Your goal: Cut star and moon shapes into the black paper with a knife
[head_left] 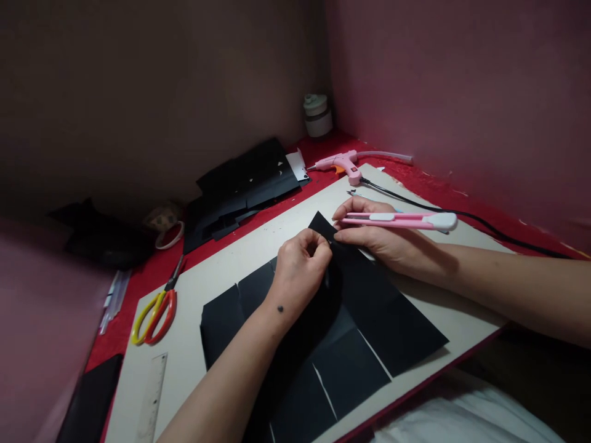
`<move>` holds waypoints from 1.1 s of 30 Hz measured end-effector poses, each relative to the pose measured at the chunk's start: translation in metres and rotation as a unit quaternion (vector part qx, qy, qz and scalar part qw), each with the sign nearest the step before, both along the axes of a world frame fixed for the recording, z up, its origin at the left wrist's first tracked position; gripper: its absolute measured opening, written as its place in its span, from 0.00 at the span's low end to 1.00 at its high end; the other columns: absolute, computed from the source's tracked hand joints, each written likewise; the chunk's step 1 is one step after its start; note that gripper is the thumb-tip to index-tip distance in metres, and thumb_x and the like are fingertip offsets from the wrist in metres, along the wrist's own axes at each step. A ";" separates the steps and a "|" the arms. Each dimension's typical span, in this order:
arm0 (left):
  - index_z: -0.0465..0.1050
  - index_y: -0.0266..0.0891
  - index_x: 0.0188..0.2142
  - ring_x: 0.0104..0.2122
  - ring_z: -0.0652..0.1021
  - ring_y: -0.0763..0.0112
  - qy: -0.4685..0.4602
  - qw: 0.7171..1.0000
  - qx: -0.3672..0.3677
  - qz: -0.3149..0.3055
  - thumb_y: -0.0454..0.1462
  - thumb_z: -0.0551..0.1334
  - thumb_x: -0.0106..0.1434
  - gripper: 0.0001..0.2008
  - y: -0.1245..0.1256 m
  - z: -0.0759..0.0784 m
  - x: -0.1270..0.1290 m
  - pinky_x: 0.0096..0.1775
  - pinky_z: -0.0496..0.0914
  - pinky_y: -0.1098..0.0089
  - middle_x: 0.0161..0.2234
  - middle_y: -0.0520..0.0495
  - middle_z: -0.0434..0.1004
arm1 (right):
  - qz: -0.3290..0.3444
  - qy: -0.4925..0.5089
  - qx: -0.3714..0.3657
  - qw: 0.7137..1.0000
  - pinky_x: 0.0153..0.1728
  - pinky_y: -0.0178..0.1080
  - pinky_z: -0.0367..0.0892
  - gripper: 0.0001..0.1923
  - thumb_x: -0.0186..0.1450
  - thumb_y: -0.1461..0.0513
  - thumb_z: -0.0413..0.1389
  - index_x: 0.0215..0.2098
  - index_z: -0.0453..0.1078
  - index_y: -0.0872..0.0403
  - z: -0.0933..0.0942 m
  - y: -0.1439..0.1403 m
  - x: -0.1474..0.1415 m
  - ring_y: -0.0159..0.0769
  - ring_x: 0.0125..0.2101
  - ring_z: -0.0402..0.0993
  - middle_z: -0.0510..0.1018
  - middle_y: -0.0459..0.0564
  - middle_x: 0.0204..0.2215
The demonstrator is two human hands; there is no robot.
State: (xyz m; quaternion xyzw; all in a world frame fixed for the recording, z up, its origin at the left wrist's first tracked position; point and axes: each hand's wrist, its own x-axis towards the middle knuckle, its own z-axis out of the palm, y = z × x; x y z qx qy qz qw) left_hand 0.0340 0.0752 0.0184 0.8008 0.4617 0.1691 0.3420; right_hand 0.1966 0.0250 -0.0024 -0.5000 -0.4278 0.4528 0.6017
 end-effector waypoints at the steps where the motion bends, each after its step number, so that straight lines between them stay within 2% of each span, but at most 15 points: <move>1: 0.74 0.35 0.42 0.31 0.78 0.72 -0.011 1.000 -0.010 0.001 0.44 0.63 0.71 0.12 0.000 0.001 -0.001 0.34 0.76 0.67 0.36 0.50 0.77 | 0.001 -0.002 0.000 1.000 0.29 0.38 0.56 0.08 0.56 0.66 0.63 0.33 0.71 0.50 0.001 -0.001 0.000 0.30 0.29 0.66 0.74 0.41 0.29; 5: 0.73 0.36 0.34 0.28 0.76 0.74 -0.066 0.997 -0.031 0.009 0.43 0.63 0.70 0.13 0.002 0.004 -0.005 0.33 0.74 0.69 0.30 0.53 0.75 | 0.002 0.004 -0.007 1.000 0.29 0.38 0.57 0.08 0.56 0.66 0.63 0.32 0.70 0.50 0.003 -0.002 0.000 0.32 0.28 0.66 0.73 0.42 0.28; 8: 0.70 0.37 0.29 0.27 0.76 0.73 -0.109 0.993 -0.017 0.027 0.38 0.64 0.67 0.11 0.007 0.007 -0.009 0.33 0.73 0.70 0.26 0.54 0.74 | -0.001 0.019 -0.019 1.000 0.30 0.38 0.59 0.09 0.55 0.66 0.63 0.33 0.70 0.50 0.003 -0.002 -0.001 0.33 0.30 0.68 0.75 0.42 0.30; 10: 0.70 0.39 0.29 0.28 0.77 0.72 -0.133 0.990 0.014 0.054 0.34 0.62 0.63 0.06 0.013 0.009 -0.014 0.33 0.73 0.70 0.27 0.54 0.75 | -0.001 0.028 -0.027 0.999 0.31 0.38 0.61 0.10 0.55 0.66 0.63 0.34 0.69 0.49 0.004 -0.002 -0.002 0.33 0.31 0.69 0.76 0.43 0.32; 12: 0.70 0.40 0.34 0.30 0.78 0.71 -0.150 0.983 0.061 0.091 0.33 0.59 0.61 0.02 0.024 0.010 -0.021 0.36 0.73 0.69 0.31 0.52 0.77 | 0.000 0.034 -0.037 0.999 0.31 0.39 0.61 0.11 0.55 0.67 0.63 0.35 0.70 0.49 0.005 -0.003 -0.002 0.33 0.31 0.70 0.77 0.43 0.33; 14: 0.69 0.41 0.39 0.36 0.79 0.67 -0.157 0.971 0.122 0.130 0.32 0.56 0.62 0.06 0.035 0.011 -0.028 0.42 0.74 0.65 0.37 0.48 0.78 | -0.001 0.039 -0.046 0.998 0.30 0.39 0.61 0.12 0.54 0.68 0.62 0.35 0.69 0.49 0.008 -0.003 -0.003 0.33 0.30 0.70 0.77 0.44 0.32; 15: 0.68 0.41 0.41 0.43 0.78 0.64 -0.156 0.963 0.160 0.151 0.31 0.56 0.62 0.09 0.041 0.011 -0.031 0.48 0.72 0.62 0.41 0.46 0.77 | -0.003 0.042 -0.049 0.998 0.30 0.39 0.61 0.12 0.54 0.68 0.62 0.35 0.69 0.49 0.009 -0.003 -0.003 0.33 0.30 0.70 0.77 0.44 0.31; 17: 0.70 0.41 0.42 0.54 0.73 0.60 -0.136 0.950 0.222 0.171 0.30 0.57 0.61 0.10 0.048 0.010 -0.036 0.58 0.65 0.56 0.49 0.42 0.75 | -0.004 0.047 -0.053 0.997 0.29 0.39 0.61 0.13 0.54 0.69 0.62 0.35 0.69 0.49 0.010 -0.003 -0.004 0.33 0.29 0.70 0.76 0.43 0.30; 19: 0.72 0.41 0.36 0.55 0.71 0.57 -0.106 0.948 0.255 0.157 0.32 0.58 0.63 0.05 0.048 0.009 -0.037 0.60 0.61 0.53 0.48 0.42 0.75 | -0.004 0.046 -0.057 0.997 0.28 0.39 0.61 0.14 0.53 0.69 0.62 0.36 0.70 0.49 0.011 -0.003 -0.004 0.33 0.28 0.69 0.77 0.44 0.30; 22: 0.71 0.42 0.31 0.46 0.75 0.59 -0.065 0.958 0.262 0.100 0.34 0.59 0.65 0.06 0.039 0.005 -0.033 0.54 0.67 0.56 0.39 0.46 0.78 | -0.001 0.032 -0.056 0.998 0.28 0.39 0.61 0.13 0.54 0.68 0.63 0.36 0.70 0.48 0.008 -0.004 -0.002 0.33 0.28 0.69 0.77 0.44 0.31; 24: 0.73 0.43 0.35 0.43 0.77 0.61 -0.043 0.964 0.255 0.057 0.34 0.60 0.65 0.03 0.030 0.003 -0.028 0.50 0.69 0.59 0.39 0.47 0.79 | -0.002 0.021 -0.047 0.999 0.28 0.39 0.61 0.12 0.55 0.67 0.64 0.35 0.71 0.48 0.005 -0.003 0.000 0.32 0.28 0.69 0.77 0.43 0.31; 27: 0.74 0.42 0.42 0.46 0.77 0.60 -0.014 0.971 0.237 0.009 0.33 0.63 0.64 0.07 0.021 -0.001 -0.021 0.49 0.70 0.58 0.44 0.45 0.79 | -0.005 0.006 -0.026 1.000 0.31 0.39 0.62 0.12 0.55 0.67 0.64 0.36 0.71 0.47 -0.001 -0.002 0.002 0.33 0.31 0.70 0.76 0.43 0.33; 30: 0.72 0.41 0.46 0.48 0.78 0.56 0.011 0.975 0.220 -0.009 0.32 0.64 0.63 0.12 0.021 -0.006 -0.017 0.51 0.69 0.54 0.46 0.42 0.80 | -0.009 -0.005 -0.015 1.000 0.32 0.39 0.63 0.14 0.55 0.67 0.64 0.37 0.71 0.47 -0.006 -0.001 0.002 0.34 0.33 0.70 0.76 0.43 0.34; 33: 0.71 0.41 0.48 0.44 0.80 0.59 0.023 0.978 0.205 -0.020 0.31 0.63 0.64 0.13 0.026 -0.008 -0.019 0.49 0.70 0.55 0.42 0.45 0.81 | -0.006 -0.020 -0.013 1.000 0.31 0.40 0.63 0.14 0.56 0.66 0.64 0.38 0.70 0.46 -0.007 -0.002 0.001 0.35 0.32 0.71 0.76 0.43 0.33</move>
